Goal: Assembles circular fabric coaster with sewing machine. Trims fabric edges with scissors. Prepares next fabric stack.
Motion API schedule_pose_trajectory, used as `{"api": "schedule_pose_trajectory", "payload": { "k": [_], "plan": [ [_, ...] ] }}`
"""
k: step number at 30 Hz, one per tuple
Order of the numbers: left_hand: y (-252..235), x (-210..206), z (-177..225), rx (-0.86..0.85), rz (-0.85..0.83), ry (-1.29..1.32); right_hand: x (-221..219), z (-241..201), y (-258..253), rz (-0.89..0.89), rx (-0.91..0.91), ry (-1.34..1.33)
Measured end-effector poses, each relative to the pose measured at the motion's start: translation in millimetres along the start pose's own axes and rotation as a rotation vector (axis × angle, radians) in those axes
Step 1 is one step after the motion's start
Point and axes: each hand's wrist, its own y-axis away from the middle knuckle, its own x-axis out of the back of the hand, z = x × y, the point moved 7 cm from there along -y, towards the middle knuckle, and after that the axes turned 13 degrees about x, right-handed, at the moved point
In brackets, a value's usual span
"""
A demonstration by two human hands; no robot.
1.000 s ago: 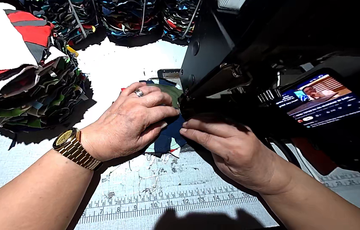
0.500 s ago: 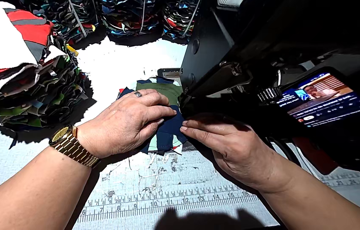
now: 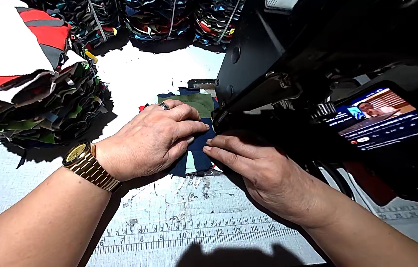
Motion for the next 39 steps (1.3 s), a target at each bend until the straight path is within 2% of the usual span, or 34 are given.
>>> {"api": "schedule_pose_trajectory", "payload": {
  "k": [11, 16, 22, 31, 35, 39],
  "plan": [
    [1, 5, 3, -0.015, 0.004, -0.040, 11, 7, 5, 0.042, -0.059, 0.053],
    [0, 5, 5, -0.011, 0.029, -0.058, 16, 1, 0, 0.122, -0.038, 0.086],
    [0, 5, 4, 0.007, 0.021, -0.067, -1, -6, -4, 0.011, 0.045, 0.013],
    [0, 7, 7, 0.027, 0.044, -0.079, 8, 2, 4, 0.052, -0.012, 0.055],
    [0, 5, 6, 0.034, 0.062, -0.086, 11, -3, 2, 0.108, 0.018, 0.037],
    [0, 3, 5, 0.033, 0.070, -0.084, 1, -8, -2, 0.034, 0.056, 0.008]
  ]
}}
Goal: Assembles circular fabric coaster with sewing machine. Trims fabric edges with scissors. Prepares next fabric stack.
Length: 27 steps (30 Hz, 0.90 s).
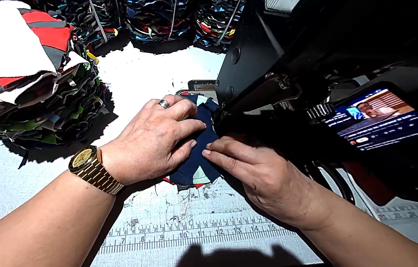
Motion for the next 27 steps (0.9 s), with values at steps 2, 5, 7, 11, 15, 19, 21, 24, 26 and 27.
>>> {"api": "schedule_pose_trajectory", "payload": {
  "k": [2, 5, 7, 11, 15, 19, 21, 24, 26, 27],
  "plan": [
    [0, -3, -1, -0.018, -0.013, 0.035, 0, 0, 0, -0.001, -0.001, 0.008],
    [1, -4, -1, -0.012, -0.049, 0.071, 3, 0, 1, 0.015, -0.017, 0.041],
    [1, -2, 0, -0.016, -0.053, 0.070, 4, 1, 1, 0.021, -0.025, 0.050],
    [1, -2, -1, -0.025, -0.039, 0.061, 6, 2, 3, 0.035, -0.031, 0.056],
    [0, -2, -2, 0.014, -0.031, 0.017, 7, 7, 7, 0.039, -0.053, 0.048],
    [-1, -1, -3, 0.028, -0.012, -0.017, 8, 11, 10, 0.030, -0.074, 0.052],
    [-1, -1, -2, 0.034, -0.001, -0.044, 10, 12, 10, 0.035, -0.088, 0.064],
    [-1, -1, -1, 0.052, 0.016, -0.086, 13, 12, 8, 0.076, -0.081, 0.086],
    [0, -2, -1, 0.069, 0.025, -0.104, 12, 9, 7, 0.077, -0.068, 0.080],
    [0, -3, -1, 0.073, 0.032, -0.102, 10, 7, 7, 0.064, -0.058, 0.062]
  ]
}}
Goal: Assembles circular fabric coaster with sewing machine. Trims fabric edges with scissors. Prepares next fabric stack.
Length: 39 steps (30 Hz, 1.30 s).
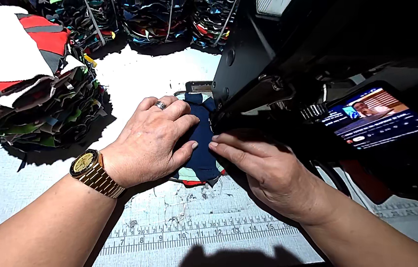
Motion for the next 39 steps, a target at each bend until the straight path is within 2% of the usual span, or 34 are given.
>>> {"api": "schedule_pose_trajectory", "payload": {
  "k": [3, 8, 20, 26, 31, 39],
  "plan": [
    [1, -1, 1, -0.045, 0.014, 0.070, -6, -2, 0, -0.043, 0.015, -0.036],
    [1, -3, -1, -0.081, -0.059, 0.221, -3, -1, 0, -0.018, 0.000, -0.039],
    [-1, 0, -5, -0.060, -0.039, 0.164, 0, 9, 4, -0.024, -0.028, -0.013],
    [-1, 0, -6, -0.055, -0.033, 0.148, 10, 6, 2, 0.080, -0.009, -0.020],
    [-1, 0, -7, -0.056, -0.037, 0.157, -2, 0, 2, -0.023, 0.004, -0.058],
    [-2, 2, -8, -0.056, -0.035, 0.156, 5, 4, 3, -0.012, -0.002, -0.007]
  ]
}}
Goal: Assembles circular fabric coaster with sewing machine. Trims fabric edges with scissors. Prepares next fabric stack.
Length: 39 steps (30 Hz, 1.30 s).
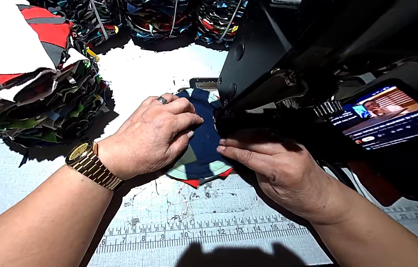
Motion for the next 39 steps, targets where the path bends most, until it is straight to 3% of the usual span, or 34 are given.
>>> {"api": "schedule_pose_trajectory", "payload": {
  "k": [8, 14, 28, 39],
  "plan": [
    [-1, 2, 1, 0.006, 0.007, -0.048, 3, -3, -4, 0.055, -0.028, 0.034],
    [-1, 2, 1, 0.014, 0.008, -0.046, -17, -16, -12, -0.095, 0.069, -0.061],
    [1, 7, 8, -0.027, 0.082, -0.056, -3, -7, -6, -0.022, 0.002, -0.006],
    [2, 6, 7, -0.007, 0.039, 0.019, 1, 2, -3, 0.011, -0.024, 0.022]
  ]
}}
